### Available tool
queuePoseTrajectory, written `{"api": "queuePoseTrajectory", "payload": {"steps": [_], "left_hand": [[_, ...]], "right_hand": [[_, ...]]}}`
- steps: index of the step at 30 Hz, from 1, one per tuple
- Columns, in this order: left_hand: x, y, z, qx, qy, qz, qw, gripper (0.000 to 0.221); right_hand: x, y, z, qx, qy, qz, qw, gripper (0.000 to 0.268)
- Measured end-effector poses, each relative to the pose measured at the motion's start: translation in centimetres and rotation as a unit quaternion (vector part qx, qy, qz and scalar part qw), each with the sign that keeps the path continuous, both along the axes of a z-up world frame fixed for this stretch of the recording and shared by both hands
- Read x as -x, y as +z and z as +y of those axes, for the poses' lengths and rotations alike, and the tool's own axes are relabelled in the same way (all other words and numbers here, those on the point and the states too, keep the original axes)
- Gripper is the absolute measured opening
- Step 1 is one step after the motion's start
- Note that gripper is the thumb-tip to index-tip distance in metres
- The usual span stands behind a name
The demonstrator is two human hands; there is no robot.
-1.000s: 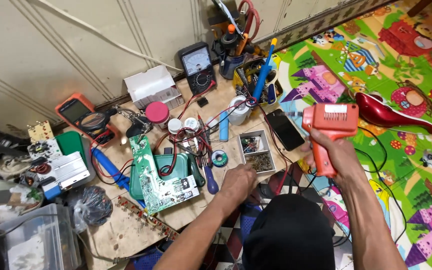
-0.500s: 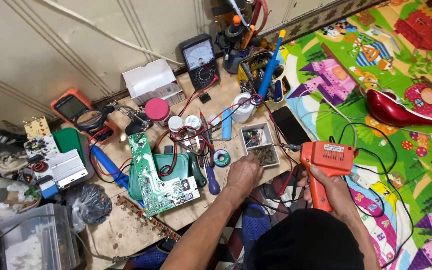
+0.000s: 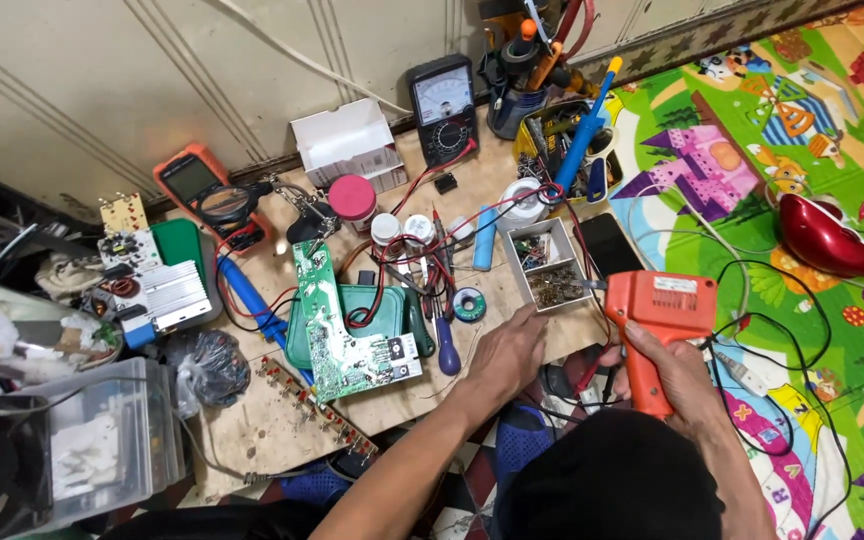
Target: Repairing a circuit board by soldering and desoldering components using a soldering gun and desoldering pump.
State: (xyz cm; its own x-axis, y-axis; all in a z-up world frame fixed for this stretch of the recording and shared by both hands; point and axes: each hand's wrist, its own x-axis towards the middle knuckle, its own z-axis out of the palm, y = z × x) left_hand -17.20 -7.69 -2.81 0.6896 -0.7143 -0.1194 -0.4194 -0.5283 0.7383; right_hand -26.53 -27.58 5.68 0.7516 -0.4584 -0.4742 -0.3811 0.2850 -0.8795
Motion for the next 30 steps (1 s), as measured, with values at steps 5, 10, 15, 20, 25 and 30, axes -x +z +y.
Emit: {"api": "queuePoseTrajectory", "payload": {"steps": [5, 10, 15, 20, 25, 30], "left_hand": [[3.7, -1.1, 5.1, 0.045, 0.071, 0.106, 0.991, 0.041], [7.5, 2.4, 10.0, 0.078, 0.129, 0.118, 0.981, 0.043], [9.4, 7.8, 14.9, 0.028, 0.172, 0.209, 0.962, 0.042], [9.9, 11.7, 21.1, -0.013, 0.163, 0.186, 0.969, 0.047], [8.5, 17.8, 28.8, -0.073, 0.115, 0.006, 0.991, 0.044], [4.1, 21.2, 34.8, -0.244, 0.146, -0.063, 0.957, 0.051]], "right_hand": [[-2.5, -1.8, 1.3, 0.001, 0.050, 0.020, 0.999, 0.054], [-5.4, -4.3, 1.7, -0.016, 0.177, 0.052, 0.983, 0.049], [-7.1, -11.0, 1.3, -0.163, 0.215, -0.059, 0.961, 0.043], [-7.3, -10.5, 2.3, -0.089, 0.156, 0.003, 0.984, 0.045], [-7.1, -12.7, 0.2, -0.001, 0.201, 0.081, 0.976, 0.059], [-4.2, -4.9, 4.1, -0.007, 0.151, 0.119, 0.981, 0.060]]}}
